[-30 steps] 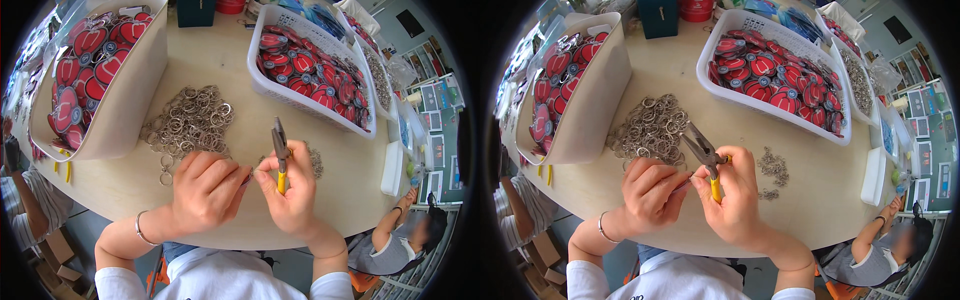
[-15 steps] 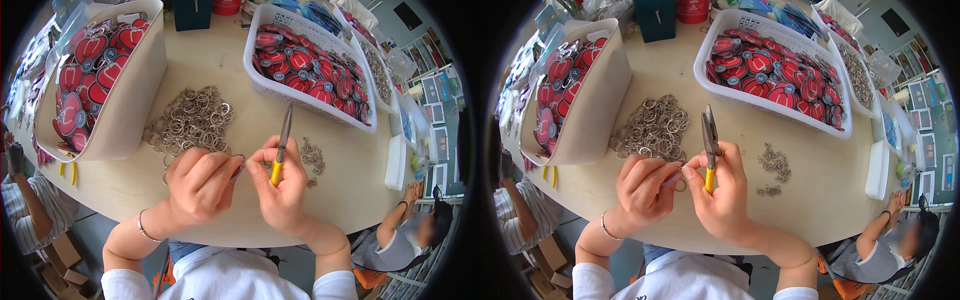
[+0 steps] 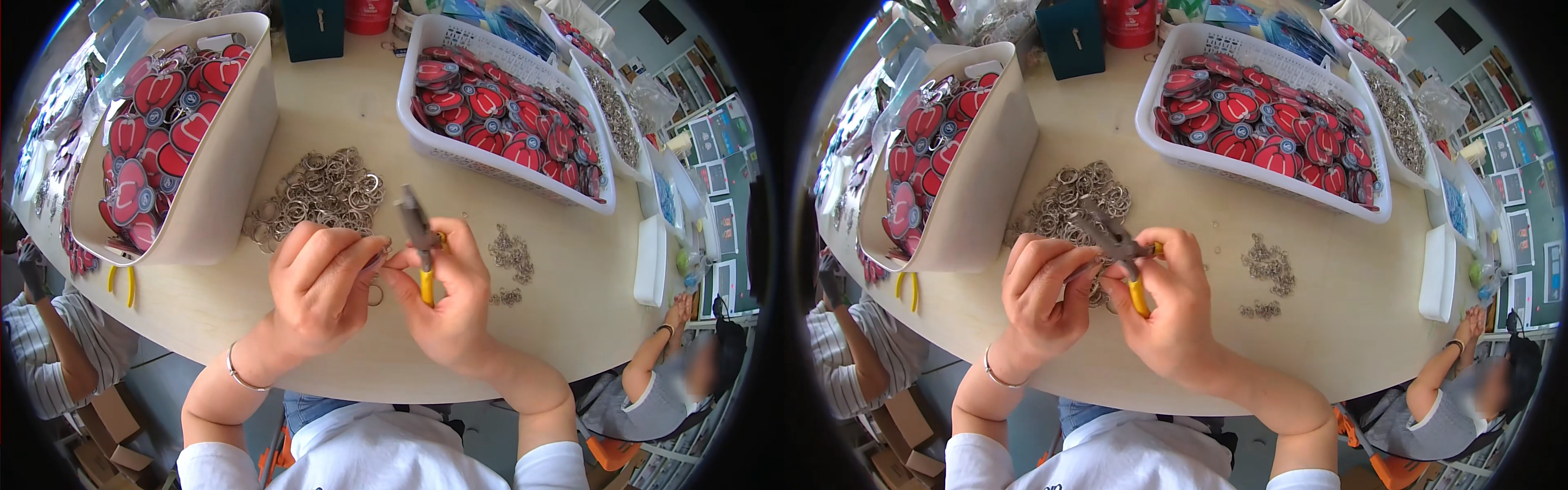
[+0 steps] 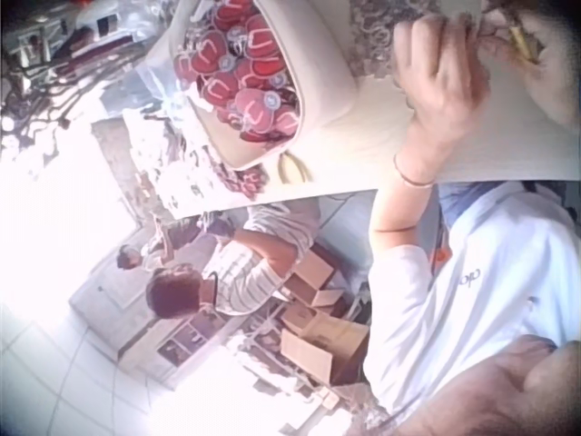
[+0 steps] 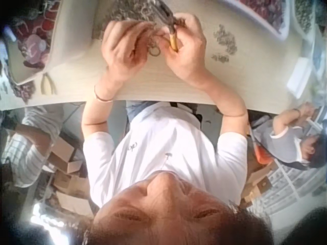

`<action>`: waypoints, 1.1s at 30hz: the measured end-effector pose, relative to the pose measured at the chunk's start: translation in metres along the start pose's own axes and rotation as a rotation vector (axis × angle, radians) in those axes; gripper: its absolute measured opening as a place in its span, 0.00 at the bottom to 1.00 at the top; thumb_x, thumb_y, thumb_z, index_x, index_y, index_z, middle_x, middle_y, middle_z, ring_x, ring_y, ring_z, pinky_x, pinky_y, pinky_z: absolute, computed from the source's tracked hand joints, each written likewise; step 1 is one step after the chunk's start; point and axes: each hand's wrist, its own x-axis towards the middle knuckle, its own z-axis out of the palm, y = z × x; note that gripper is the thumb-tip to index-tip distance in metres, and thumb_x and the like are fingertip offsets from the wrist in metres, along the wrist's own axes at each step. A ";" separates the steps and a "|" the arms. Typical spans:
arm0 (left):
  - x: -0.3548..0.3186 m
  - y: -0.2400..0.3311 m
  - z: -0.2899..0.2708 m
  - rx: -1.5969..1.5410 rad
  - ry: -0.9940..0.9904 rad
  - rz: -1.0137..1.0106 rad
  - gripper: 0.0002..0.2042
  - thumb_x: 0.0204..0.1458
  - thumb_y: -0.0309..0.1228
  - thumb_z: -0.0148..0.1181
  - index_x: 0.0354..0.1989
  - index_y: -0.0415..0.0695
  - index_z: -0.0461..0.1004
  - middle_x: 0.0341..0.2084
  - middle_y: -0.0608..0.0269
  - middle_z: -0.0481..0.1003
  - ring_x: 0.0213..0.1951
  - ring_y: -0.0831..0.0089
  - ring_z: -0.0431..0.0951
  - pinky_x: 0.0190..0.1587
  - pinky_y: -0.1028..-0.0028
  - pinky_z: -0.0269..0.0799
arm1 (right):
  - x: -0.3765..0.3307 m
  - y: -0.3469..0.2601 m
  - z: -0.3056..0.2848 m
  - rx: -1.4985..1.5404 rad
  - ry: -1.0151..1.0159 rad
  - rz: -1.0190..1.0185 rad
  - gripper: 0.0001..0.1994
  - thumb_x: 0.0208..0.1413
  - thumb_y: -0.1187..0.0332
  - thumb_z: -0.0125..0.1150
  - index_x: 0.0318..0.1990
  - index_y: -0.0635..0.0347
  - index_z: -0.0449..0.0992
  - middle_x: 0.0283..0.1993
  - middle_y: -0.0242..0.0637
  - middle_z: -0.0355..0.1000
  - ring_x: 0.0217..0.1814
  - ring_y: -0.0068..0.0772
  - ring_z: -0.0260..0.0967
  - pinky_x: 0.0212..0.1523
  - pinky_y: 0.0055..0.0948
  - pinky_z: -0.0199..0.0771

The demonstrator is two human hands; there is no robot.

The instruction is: The person uses pliers to attach split rings and key rings to red heart-shaped keychain blanks. They repeatedly open and close the rings, connect components, and place finished keychains into a white bin on the table.

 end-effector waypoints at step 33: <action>0.009 -0.010 -0.014 0.080 0.058 -0.052 0.16 0.27 0.15 0.64 0.31 0.35 0.78 0.25 0.61 0.71 0.22 0.68 0.68 0.22 0.73 0.64 | 0.022 0.030 -0.003 -0.211 -0.337 0.091 0.09 0.38 0.73 0.71 0.28 0.63 0.78 0.41 0.42 0.67 0.46 0.45 0.65 0.46 0.40 0.64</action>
